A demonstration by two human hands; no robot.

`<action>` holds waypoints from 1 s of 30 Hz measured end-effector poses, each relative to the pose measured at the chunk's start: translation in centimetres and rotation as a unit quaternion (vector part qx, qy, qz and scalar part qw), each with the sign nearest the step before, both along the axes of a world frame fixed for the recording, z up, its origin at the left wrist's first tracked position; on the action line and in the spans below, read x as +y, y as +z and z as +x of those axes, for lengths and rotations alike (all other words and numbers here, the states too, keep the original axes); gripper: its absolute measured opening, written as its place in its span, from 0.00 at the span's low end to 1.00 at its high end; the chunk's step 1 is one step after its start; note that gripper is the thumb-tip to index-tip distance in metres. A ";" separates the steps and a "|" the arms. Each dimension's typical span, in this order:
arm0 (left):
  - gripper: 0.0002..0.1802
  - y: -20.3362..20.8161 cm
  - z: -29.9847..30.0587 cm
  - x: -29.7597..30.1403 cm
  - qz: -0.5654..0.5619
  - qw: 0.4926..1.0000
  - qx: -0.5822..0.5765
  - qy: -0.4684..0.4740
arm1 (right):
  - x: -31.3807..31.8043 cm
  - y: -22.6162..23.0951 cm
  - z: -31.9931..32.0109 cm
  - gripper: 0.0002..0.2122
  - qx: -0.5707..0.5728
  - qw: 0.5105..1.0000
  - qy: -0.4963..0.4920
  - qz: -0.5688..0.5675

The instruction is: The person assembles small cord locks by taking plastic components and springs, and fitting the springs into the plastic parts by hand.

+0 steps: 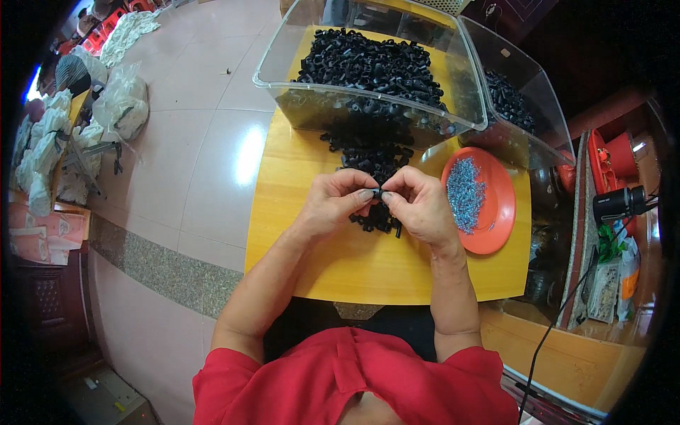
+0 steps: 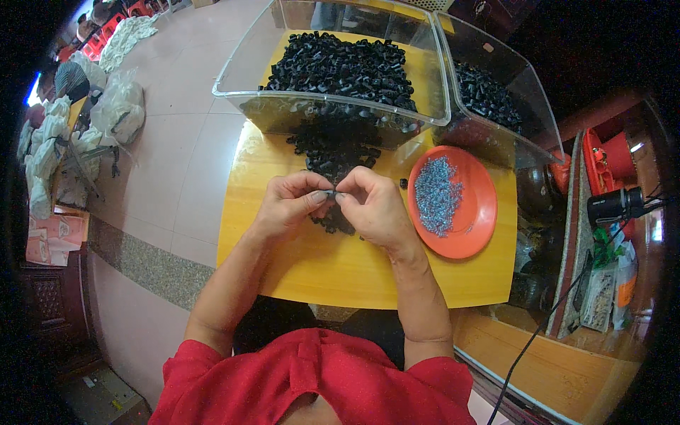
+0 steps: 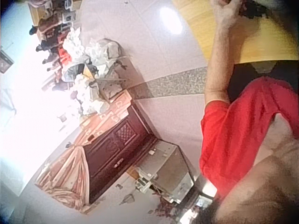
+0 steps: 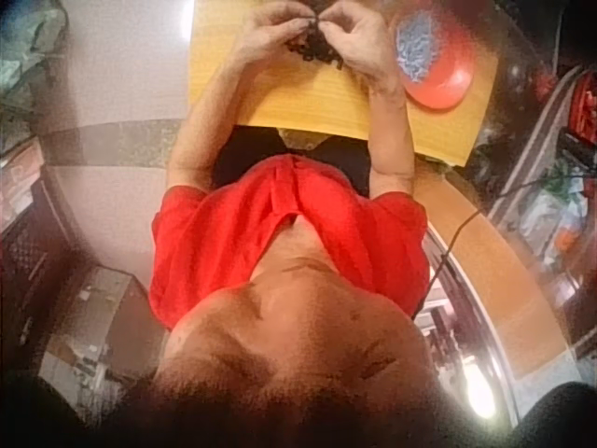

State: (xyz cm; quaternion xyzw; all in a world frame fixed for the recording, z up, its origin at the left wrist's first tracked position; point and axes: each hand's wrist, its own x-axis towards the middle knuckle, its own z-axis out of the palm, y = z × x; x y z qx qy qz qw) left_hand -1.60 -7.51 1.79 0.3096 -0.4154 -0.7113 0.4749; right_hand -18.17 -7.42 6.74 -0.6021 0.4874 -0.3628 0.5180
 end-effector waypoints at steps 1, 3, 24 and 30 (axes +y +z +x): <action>0.05 0.1 0.0 0.1 -0.014 0.999 -0.043 0.003 | 0.0 -0.2 0.0 0.01 0.000 1.000 -0.001 0.000; 0.05 0.2 -0.3 0.3 -0.049 0.994 -0.098 0.022 | -0.1 -0.6 -0.1 0.01 0.027 0.999 0.002 -0.021; 0.05 0.4 0.3 1.0 -0.141 0.976 -0.159 0.035 | -1.6 -1.9 -1.5 0.07 -0.131 0.976 0.128 0.120; 0.05 0.3 -0.5 1.0 -0.127 0.977 -0.167 0.044 | -1.2 -1.7 -1.2 0.04 -0.088 0.986 0.089 0.105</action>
